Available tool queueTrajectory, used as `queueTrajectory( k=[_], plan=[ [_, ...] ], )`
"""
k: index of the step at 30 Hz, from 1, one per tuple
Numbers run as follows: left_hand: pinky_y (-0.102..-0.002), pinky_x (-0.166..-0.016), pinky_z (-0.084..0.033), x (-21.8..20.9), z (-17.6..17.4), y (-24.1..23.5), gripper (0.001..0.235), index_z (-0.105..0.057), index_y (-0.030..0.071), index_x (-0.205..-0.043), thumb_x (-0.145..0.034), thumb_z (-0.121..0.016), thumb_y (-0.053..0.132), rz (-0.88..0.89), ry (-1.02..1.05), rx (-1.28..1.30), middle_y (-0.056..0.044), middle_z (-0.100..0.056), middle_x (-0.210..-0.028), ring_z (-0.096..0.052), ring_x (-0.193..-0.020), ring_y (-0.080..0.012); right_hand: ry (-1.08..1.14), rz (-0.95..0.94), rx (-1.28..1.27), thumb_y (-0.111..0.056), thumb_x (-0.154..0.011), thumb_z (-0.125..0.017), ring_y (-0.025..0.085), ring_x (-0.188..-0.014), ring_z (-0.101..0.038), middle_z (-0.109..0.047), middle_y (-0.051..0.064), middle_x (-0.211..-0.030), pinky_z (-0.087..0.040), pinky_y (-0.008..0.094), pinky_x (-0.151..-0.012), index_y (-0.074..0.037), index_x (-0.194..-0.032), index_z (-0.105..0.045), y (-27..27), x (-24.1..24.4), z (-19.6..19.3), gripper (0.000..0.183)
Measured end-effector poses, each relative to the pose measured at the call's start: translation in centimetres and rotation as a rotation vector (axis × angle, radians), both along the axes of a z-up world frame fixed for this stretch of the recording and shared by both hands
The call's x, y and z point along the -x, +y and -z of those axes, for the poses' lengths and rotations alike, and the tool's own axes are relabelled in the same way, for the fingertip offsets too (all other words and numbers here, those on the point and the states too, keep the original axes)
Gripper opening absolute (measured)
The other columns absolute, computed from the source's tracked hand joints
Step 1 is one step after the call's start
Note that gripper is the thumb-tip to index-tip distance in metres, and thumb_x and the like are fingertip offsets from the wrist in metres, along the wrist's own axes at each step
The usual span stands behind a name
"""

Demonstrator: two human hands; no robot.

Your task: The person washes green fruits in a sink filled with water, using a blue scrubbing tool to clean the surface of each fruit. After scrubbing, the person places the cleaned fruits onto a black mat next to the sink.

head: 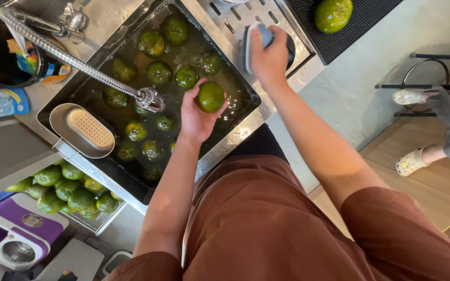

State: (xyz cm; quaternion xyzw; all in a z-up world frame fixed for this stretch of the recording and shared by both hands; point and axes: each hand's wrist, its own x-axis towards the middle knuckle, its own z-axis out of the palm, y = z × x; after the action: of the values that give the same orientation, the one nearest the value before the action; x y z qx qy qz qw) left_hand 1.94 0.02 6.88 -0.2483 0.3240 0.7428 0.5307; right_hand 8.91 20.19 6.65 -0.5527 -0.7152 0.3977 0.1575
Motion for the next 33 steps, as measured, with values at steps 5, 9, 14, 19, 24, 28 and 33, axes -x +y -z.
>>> queueTrajectory(
  k=[5, 9, 14, 19, 24, 28, 33],
  plan=[
    [-0.050, -0.090, -0.060, -0.5, 7.5, 0.1, 0.058, -0.049, 0.019, -0.137, -0.081, -0.060, 0.008, 0.127, 0.068, 0.361, -0.015, -0.044, -0.139, -0.048, -0.122, -0.0353, -0.170, 0.080, 0.135, -0.040, -0.087, -0.065, 0.025, -0.099, -0.065, -0.062, 0.008, -0.116, -0.052, 0.040, -0.083, -0.015, -0.130, -0.041, 5.9, 0.8, 5.5, 0.055],
    [-0.038, -0.090, -0.063, 0.0, 7.1, 1.3, 0.071, -0.038, 0.015, -0.145, -0.083, -0.074, 0.018, 0.391, 0.180, 0.640, -0.013, -0.047, -0.145, -0.054, -0.125, -0.0318, -0.098, -0.047, 0.062, -0.038, -0.086, -0.078, 0.027, -0.118, -0.064, -0.059, 0.013, -0.136, -0.050, 0.037, -0.101, -0.011, -0.147, -0.040, 7.2, 1.4, 7.5, 0.077],
    [-0.038, -0.093, -0.061, -0.1, 11.1, -0.4, 0.074, -0.059, 0.004, -0.133, -0.075, -0.086, 0.041, 0.809, 0.476, 0.923, -0.013, -0.070, -0.127, -0.070, -0.111, -0.0299, 0.004, -0.144, 0.035, -0.043, -0.089, -0.077, 0.026, -0.134, -0.057, -0.051, 0.016, -0.149, -0.044, 0.033, -0.112, -0.006, -0.153, -0.041, 7.0, 0.7, 5.0, 0.082],
    [-0.035, -0.072, -0.060, 0.9, 12.8, -3.1, 0.102, -0.034, 0.018, -0.160, -0.076, -0.084, 0.049, 1.158, 0.658, 1.018, -0.012, -0.069, -0.119, -0.069, -0.088, -0.0222, -0.084, -0.340, -0.165, -0.036, -0.094, -0.078, 0.039, -0.119, -0.061, -0.060, 0.025, -0.133, -0.047, 0.044, -0.100, -0.010, -0.151, -0.047, 7.2, 0.1, 4.6, 0.070],
    [-0.044, -0.101, -0.051, 1.5, 7.7, -3.7, 0.085, -0.043, 0.035, -0.148, -0.073, -0.082, 0.038, 0.935, 0.807, 0.920, -0.012, -0.052, -0.136, -0.061, -0.118, -0.0362, -0.228, -0.226, -0.216, -0.051, -0.096, -0.070, 0.042, -0.127, -0.045, -0.053, 0.022, -0.131, -0.048, 0.054, -0.096, -0.012, -0.155, -0.037, 5.5, 0.8, 3.7, 0.078],
    [-0.052, -0.106, -0.043, -0.2, 4.3, -4.6, 0.095, -0.039, 0.032, -0.152, -0.068, -0.084, 0.028, 0.677, 1.127, 0.756, -0.015, -0.044, -0.136, -0.050, -0.128, -0.0372, 0.118, -0.364, -0.335, -0.031, -0.100, -0.065, 0.029, -0.102, -0.057, -0.060, 0.013, -0.106, -0.043, 0.042, -0.094, -0.008, -0.134, -0.055, 0.4, -0.9, -0.8, 0.042],
    [-0.056, -0.097, -0.052, -1.8, -1.3, -1.2, 0.090, -0.047, 0.000, -0.145, -0.069, -0.094, 0.010, 0.403, 1.479, 0.509, -0.035, -0.051, -0.131, -0.057, -0.117, -0.0556, 0.163, -0.741, 0.259, -0.049, -0.090, -0.074, 0.039, -0.120, -0.060, -0.054, 0.020, -0.135, -0.053, 0.048, -0.097, -0.015, -0.155, -0.045, -5.6, -4.0, -2.8, 0.079]
  ],
)
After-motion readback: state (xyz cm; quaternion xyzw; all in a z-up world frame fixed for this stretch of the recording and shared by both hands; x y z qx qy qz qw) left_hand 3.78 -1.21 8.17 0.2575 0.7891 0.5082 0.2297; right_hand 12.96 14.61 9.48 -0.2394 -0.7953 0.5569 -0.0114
